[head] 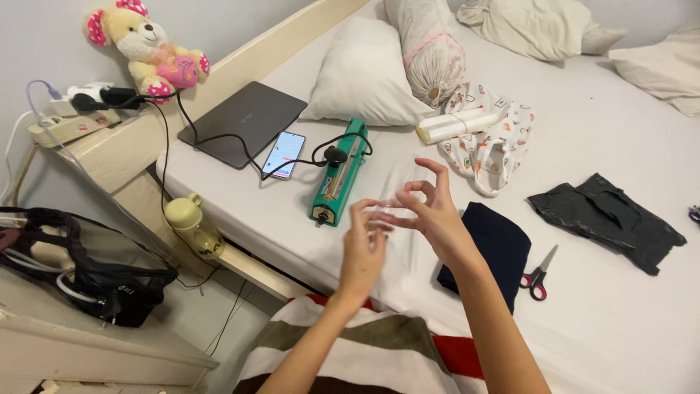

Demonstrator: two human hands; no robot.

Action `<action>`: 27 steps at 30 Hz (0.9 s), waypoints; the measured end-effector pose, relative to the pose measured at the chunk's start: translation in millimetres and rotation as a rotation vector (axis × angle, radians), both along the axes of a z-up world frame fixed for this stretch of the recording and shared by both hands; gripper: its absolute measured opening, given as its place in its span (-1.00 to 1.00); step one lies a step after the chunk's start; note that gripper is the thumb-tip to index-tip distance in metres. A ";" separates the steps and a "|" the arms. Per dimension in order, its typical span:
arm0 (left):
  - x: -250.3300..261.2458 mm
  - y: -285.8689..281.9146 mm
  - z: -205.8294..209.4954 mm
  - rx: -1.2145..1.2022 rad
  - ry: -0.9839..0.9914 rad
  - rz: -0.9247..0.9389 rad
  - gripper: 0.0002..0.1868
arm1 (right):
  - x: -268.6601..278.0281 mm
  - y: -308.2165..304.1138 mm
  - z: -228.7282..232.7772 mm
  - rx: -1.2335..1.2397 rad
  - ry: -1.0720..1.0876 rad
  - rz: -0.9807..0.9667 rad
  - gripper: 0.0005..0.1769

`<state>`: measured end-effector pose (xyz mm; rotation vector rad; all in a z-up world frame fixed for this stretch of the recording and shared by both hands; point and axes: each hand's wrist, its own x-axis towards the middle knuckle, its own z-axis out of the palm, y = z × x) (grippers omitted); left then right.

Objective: The person folds a dark garment on a bed, then places it into a clear plastic bag. They cut a piece of the bag with scissors, seal the bag using a green heat sealer, and trim the excess plastic. The garment remains inside the sealed bag on the bed.

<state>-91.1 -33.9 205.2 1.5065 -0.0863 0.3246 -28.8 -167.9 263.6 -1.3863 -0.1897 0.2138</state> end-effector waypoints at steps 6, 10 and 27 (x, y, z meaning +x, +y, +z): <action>25.8 69.4 -47.0 -0.347 0.306 -0.185 -0.69 | 23.2 -35.4 -72.4 -0.422 -0.356 -0.143 -0.09; 48.5 105.3 -77.2 -0.341 0.467 -0.219 -0.70 | 36.3 -33.7 -139.5 -0.725 -0.165 0.007 0.20; 187.7 165.2 -151.7 0.019 0.343 0.095 -0.79 | 112.1 -21.6 -184.8 -0.191 0.276 -0.097 0.01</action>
